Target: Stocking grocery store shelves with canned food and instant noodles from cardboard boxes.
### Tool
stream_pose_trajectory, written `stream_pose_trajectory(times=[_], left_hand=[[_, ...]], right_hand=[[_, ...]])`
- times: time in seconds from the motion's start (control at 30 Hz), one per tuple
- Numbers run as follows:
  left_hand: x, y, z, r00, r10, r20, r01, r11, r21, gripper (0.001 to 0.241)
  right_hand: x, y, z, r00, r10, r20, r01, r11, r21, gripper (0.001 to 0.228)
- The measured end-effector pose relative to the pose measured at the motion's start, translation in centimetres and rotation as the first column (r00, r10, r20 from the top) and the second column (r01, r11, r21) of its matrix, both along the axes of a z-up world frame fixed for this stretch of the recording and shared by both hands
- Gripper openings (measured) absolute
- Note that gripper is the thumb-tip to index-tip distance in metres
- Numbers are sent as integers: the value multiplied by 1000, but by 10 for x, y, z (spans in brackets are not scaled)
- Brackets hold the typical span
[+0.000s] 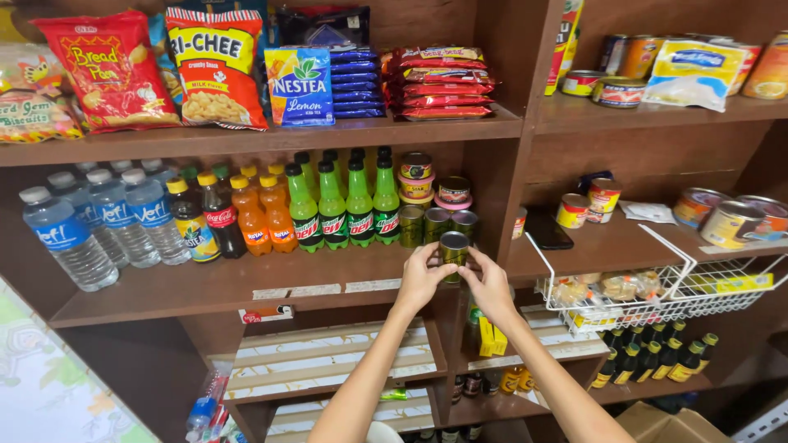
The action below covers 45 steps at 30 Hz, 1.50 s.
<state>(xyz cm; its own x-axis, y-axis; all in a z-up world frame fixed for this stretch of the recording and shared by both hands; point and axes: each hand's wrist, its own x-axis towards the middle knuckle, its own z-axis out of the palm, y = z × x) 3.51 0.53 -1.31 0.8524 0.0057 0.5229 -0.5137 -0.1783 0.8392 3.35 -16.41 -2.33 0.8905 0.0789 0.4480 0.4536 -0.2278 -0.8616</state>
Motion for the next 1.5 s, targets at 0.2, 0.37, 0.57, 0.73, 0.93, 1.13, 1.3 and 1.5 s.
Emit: stream_pose_trajectory(times=[0.2,0.37,0.57,0.73,0.93,1.13,1.3,1.5], left_hand=[[15,0,4,999,37,12,-38,999,37,52],[29,-3,-8,990,132,52,-135,989,62,48],[37,-10,-10,973,206,101,-212,976,53,48],[34,-11,-5,974,209,82,-211,977,16,48],[30,-13,-5,969,242,44,-243,970,12,41],[40,-10,-20,973,199,114,-199,980,-6,39],[39,-9,-21,960,255,115,-264,962,71,36],[-67,-10,-2,907,320,272,-357,929,96,31]], right_hand=[[3,13,5,965,-134,225,155,985,-75,45],[8,20,9,963,-204,176,208,978,-5,39],[18,17,8,926,-264,269,287,957,-46,35],[17,19,5,931,-275,241,297,953,-61,35],[10,22,9,952,-235,198,249,968,-46,43],[11,23,7,936,-233,265,266,959,-95,51],[9,27,-1,902,-295,314,354,923,-151,45],[-64,35,-12,818,-295,494,387,917,-93,54]])
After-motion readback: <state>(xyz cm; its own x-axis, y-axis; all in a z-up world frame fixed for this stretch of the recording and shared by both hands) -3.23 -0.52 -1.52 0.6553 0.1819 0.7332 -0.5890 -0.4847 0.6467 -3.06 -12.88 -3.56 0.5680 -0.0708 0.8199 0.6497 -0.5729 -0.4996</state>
